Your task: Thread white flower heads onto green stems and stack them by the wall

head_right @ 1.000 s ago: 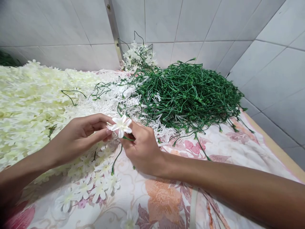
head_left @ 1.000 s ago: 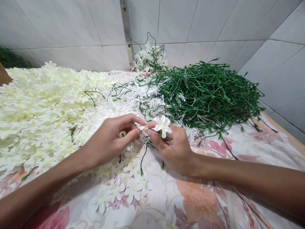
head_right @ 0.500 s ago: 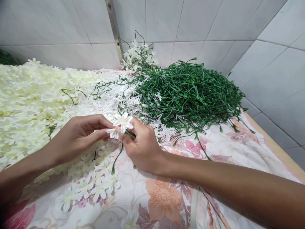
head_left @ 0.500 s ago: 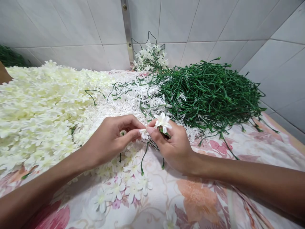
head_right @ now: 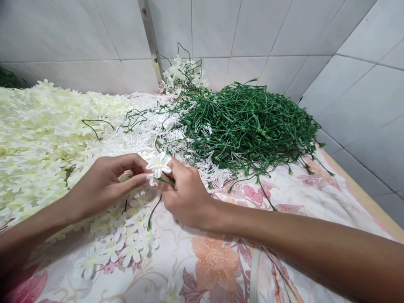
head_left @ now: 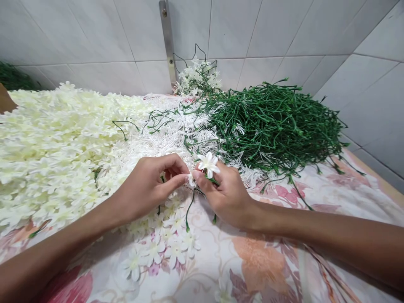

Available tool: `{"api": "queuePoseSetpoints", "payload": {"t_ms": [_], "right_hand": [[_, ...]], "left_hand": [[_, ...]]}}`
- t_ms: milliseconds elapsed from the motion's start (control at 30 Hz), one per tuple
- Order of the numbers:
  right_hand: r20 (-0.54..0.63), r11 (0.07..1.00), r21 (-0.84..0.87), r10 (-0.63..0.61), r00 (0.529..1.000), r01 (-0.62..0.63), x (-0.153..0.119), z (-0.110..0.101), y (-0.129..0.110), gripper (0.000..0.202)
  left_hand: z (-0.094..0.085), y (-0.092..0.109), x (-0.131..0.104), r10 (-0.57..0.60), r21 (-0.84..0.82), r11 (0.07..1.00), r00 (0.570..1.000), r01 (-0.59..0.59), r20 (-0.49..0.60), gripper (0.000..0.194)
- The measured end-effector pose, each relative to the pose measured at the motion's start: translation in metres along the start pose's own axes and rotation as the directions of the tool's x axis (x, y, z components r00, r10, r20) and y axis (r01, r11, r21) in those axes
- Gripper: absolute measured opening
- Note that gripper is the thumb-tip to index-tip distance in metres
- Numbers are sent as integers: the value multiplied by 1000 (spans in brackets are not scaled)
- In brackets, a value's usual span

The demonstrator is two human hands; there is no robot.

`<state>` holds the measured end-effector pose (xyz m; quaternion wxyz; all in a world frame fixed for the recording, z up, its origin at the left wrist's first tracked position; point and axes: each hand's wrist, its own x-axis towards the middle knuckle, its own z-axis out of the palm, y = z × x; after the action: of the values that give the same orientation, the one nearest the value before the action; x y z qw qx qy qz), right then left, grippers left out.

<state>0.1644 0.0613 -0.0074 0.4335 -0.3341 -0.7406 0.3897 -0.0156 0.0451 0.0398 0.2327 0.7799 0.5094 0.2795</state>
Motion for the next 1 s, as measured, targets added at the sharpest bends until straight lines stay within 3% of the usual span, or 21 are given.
{"api": "queuePoseSetpoints", "payload": {"t_ms": [133,267,433,633,833,1000], "right_hand": [[-12,999,-36,-20,1000,20,1,0,1,6],[-5,1000,-22,-21,1000,21,0,0,2,7],[-35,999,-37,-21,999,19,-1,1,2,5],[-39,998,-51,28,999,-30,0,-2,-1,6],[-17,999,-32,13,1000,-14,0,-1,0,4],[-9,998,-56,-17,1000,17,0,-1,1,9]], "left_hand": [[2,-1,-4,57,-8,998,998,-58,-37,11],[10,-2,-10,45,-131,990,999,-43,10,41],[19,-2,-7,-53,-312,950,996,30,-65,20],[19,0,-3,-158,-524,845,986,107,-54,5],[21,0,-6,-205,-524,847,964,90,-167,12],[20,-1,-5,-197,-497,865,961,76,-196,12]]}}
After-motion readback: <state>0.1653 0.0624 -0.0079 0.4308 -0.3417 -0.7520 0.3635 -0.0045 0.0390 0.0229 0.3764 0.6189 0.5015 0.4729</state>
